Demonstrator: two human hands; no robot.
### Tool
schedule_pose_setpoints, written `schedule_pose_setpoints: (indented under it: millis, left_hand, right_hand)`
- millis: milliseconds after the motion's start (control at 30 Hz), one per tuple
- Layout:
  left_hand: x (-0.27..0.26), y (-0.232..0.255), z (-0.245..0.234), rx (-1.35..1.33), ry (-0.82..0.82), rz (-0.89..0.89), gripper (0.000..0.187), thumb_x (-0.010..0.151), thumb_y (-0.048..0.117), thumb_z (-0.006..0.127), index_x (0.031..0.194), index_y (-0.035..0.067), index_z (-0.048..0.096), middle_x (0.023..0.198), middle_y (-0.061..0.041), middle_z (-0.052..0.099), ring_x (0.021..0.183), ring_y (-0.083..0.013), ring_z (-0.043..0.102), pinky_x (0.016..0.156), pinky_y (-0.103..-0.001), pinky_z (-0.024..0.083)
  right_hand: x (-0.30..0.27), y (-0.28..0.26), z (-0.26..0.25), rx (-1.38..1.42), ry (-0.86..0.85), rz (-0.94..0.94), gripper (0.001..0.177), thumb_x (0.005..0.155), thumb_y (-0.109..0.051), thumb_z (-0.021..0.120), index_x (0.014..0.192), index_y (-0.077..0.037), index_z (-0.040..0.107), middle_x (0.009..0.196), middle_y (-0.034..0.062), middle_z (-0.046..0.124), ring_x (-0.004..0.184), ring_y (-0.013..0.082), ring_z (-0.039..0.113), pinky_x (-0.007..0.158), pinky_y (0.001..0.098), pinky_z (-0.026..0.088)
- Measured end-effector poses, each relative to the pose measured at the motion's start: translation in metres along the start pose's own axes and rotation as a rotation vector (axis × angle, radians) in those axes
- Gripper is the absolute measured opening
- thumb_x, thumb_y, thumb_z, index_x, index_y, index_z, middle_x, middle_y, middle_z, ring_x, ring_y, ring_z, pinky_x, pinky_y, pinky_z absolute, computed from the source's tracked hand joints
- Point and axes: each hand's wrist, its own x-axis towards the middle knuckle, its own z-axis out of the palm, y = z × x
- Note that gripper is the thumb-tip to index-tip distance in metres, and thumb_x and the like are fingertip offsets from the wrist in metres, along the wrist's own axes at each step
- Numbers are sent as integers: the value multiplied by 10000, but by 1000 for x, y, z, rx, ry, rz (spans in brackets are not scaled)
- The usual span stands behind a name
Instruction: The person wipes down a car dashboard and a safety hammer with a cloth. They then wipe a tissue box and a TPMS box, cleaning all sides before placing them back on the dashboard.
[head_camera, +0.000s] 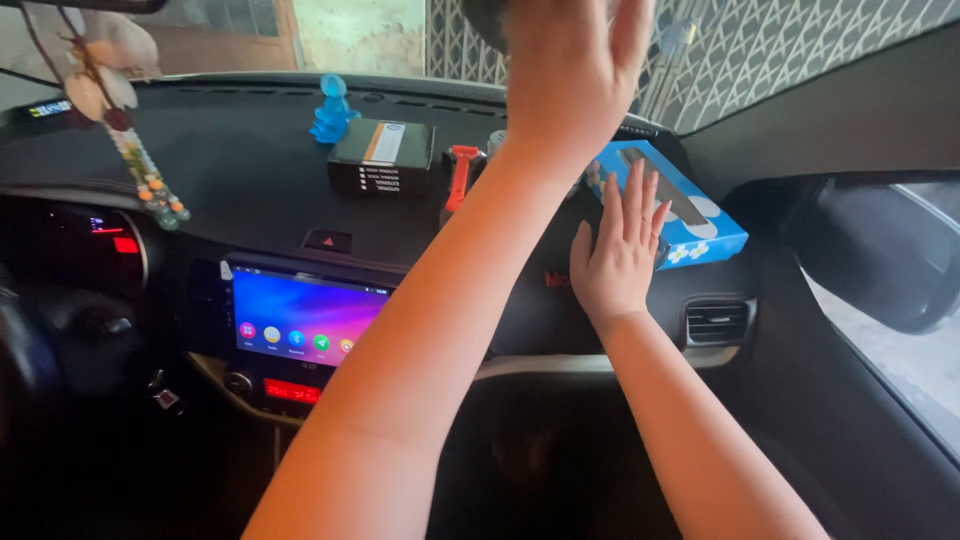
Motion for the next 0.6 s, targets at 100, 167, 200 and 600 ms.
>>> schedule_pose_setpoints:
  millis: [100, 167, 200, 600]
  left_hand:
    - [-10, -4, 1, 51, -24, 170, 169, 1026, 246, 652, 1124, 131, 576, 1059, -124, 611, 1002, -381, 594, 859, -527, 466]
    - [-14, -12, -3, 196, 11, 334, 223, 1088, 253, 619, 1247, 111, 554, 1198, -158, 587, 1115, -406, 550, 995, -545, 439]
    - [-14, -11, 0, 187, 11, 334, 223, 1088, 253, 619, 1247, 111, 554, 1198, -158, 587, 1115, -406, 550, 995, -545, 439]
    - [-28, 5, 38, 339, -98, 481, 413, 1041, 208, 633, 1446, 233, 557, 1439, -39, 522, 1376, -325, 447, 1180, -678, 263]
  right_hand:
    - [-2, 1, 2, -65, 62, 4, 691, 968, -132, 636, 1574, 30, 346, 1696, 293, 213, 1596, 485, 169, 1293, 641, 95]
    - [-2, 0, 0, -65, 100, 67, 725, 974, -127, 635, 1607, 22, 314, 1704, 288, 207, 1603, 489, 157, 1300, 639, 90]
    - [-4, 3, 1, -72, 102, 72, 725, 974, -127, 635, 1607, 22, 314, 1704, 288, 207, 1603, 489, 157, 1300, 639, 90]
    - [-5, 10, 9, -87, 106, 170, 762, 956, -167, 605, 1615, 22, 273, 1702, 283, 198, 1599, 468, 154, 1303, 611, 88]
